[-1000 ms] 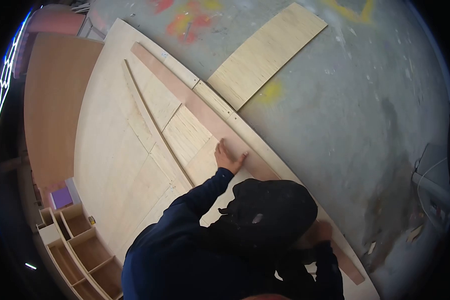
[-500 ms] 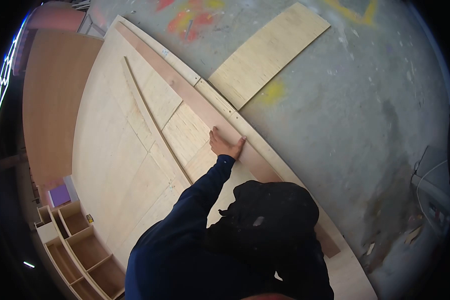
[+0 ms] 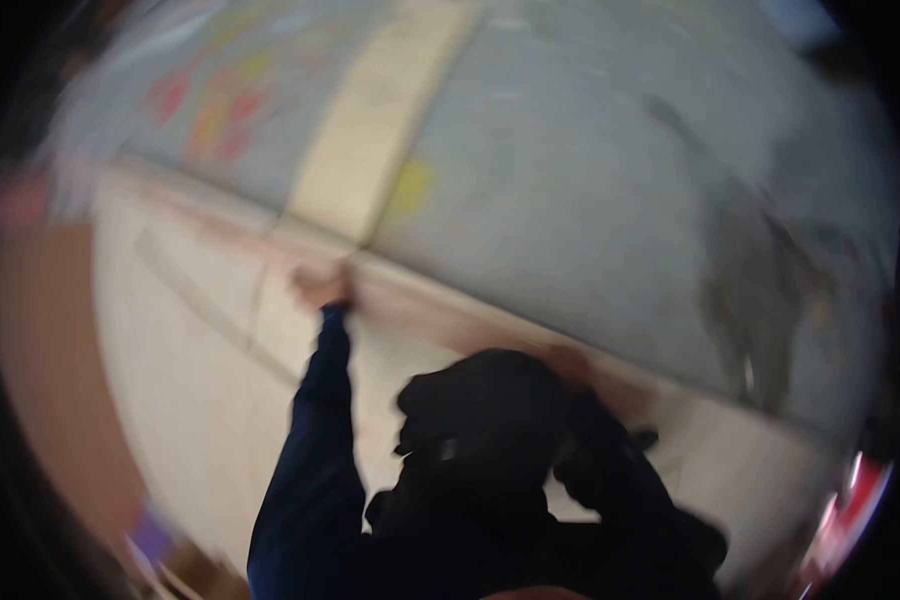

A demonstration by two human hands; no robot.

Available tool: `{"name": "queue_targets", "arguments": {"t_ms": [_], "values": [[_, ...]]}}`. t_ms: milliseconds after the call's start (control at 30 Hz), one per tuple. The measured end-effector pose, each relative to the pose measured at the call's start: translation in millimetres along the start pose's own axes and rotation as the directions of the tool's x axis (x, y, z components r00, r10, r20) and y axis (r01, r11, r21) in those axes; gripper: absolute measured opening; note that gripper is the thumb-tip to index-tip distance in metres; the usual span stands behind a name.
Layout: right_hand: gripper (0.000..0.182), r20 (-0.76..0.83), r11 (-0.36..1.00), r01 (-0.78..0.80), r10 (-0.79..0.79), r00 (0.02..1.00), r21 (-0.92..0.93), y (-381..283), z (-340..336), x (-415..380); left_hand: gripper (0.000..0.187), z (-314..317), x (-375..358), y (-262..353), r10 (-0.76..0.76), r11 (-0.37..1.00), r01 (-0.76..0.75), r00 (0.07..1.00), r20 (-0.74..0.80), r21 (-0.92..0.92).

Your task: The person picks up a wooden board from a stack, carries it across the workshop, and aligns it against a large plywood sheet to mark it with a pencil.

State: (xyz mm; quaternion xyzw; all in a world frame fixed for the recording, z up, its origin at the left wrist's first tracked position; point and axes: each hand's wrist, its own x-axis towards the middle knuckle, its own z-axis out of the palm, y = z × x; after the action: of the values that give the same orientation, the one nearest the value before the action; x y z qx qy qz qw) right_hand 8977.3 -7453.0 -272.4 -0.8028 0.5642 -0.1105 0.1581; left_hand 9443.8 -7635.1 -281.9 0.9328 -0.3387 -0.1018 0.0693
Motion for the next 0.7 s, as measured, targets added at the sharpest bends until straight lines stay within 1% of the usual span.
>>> {"name": "queue_targets", "arguments": {"t_ms": [33,67,100,133,167,200,233,267,300,333,367,400,467,533,567,633,700], "values": [[0.020,0.078,0.994,-0.061,0.054,0.996,0.096,-7,-1,10,0.117,11,14,-1,0.006,0.999,-0.007,1.000,0.028,0.033],[0.019,0.104,0.979,-0.128,0.112,0.988,0.160,-16,-2,13,0.121,16,16,0,-0.002,0.997,-0.002,0.999,0.048,0.073],[0.018,0.126,0.965,-0.186,0.165,0.978,0.186,-21,0,13,0.124,18,16,6,-0.044,0.993,0.039,0.998,0.043,0.113],[0.046,0.069,0.937,-0.300,0.292,0.954,0.177,-31,-18,9,0.127,20,12,6,-0.117,0.978,0.111,0.993,0.022,0.176],[0.056,0.234,0.883,-0.449,0.412,0.881,0.137,-37,-35,8,0.131,20,8,12,-0.204,0.951,0.206,0.978,-0.031,0.229],[0.039,0.164,0.928,-0.371,0.360,0.918,0.040,-39,-40,-2,0.135,19,7,14,-0.263,0.920,0.274,0.962,-0.080,0.279],[0.051,0.140,0.923,-0.385,0.378,0.915,0.019,-35,-33,-10,0.136,19,0,21,-0.271,0.904,0.304,0.951,-0.147,0.301],[0.064,0.123,0.926,-0.378,0.374,0.919,0.007,-29,-26,-20,0.130,39,4,23,-0.244,0.896,0.325,0.930,-0.275,0.303],[0.064,0.104,0.902,-0.431,0.430,0.897,-0.017,-23,-31,-31,0.124,60,9,23,-0.213,0.889,0.347,0.892,-0.399,0.300],[0.064,0.102,0.910,-0.414,0.415,0.904,-0.030,-20,-35,-41,0.119,31,-9,25,-0.215,0.929,0.304,0.907,-0.362,0.212],[0.064,0.112,0.923,-0.384,0.386,0.916,-0.039,-20,-36,-31,0.119,22,-7,40,-0.196,0.935,0.279,0.920,-0.340,0.218],[0.064,0.105,0.915,-0.401,0.403,0.909,-0.047,-18,-42,-36,0.114,10,-14,47,-0.203,0.950,0.258,0.939,-0.278,0.177],[0.068,0.183,0.907,-0.419,0.406,0.895,0.039,0,-53,-55,0.106,-4,-33,56,-0.219,0.967,0.237,0.961,-0.166,0.096],[0.068,0.193,0.896,-0.444,0.430,0.882,0.029,11,-67,-63,0.098,-17,-40,61,-0.228,0.973,0.230,0.972,-0.053,0.015],[0.069,0.209,0.888,-0.460,0.446,0.870,0.020,14,-74,-68,0.098,-24,-46,64,-0.225,0.974,0.226,0.973,-0.050,0.019],[0.070,0.206,0.879,-0.477,0.464,0.861,0.012,22,-78,-77,0.097,-39,-61,76,-0.234,0.972,0.232,0.971,-0.058,-0.042],[0.071,0.210,0.871,-0.491,0.480,0.852,0.001,31,-84,-89,0.097,-37,-61,79,-0.254,0.967,0.255,0.965,-0.060,0.006]]}}
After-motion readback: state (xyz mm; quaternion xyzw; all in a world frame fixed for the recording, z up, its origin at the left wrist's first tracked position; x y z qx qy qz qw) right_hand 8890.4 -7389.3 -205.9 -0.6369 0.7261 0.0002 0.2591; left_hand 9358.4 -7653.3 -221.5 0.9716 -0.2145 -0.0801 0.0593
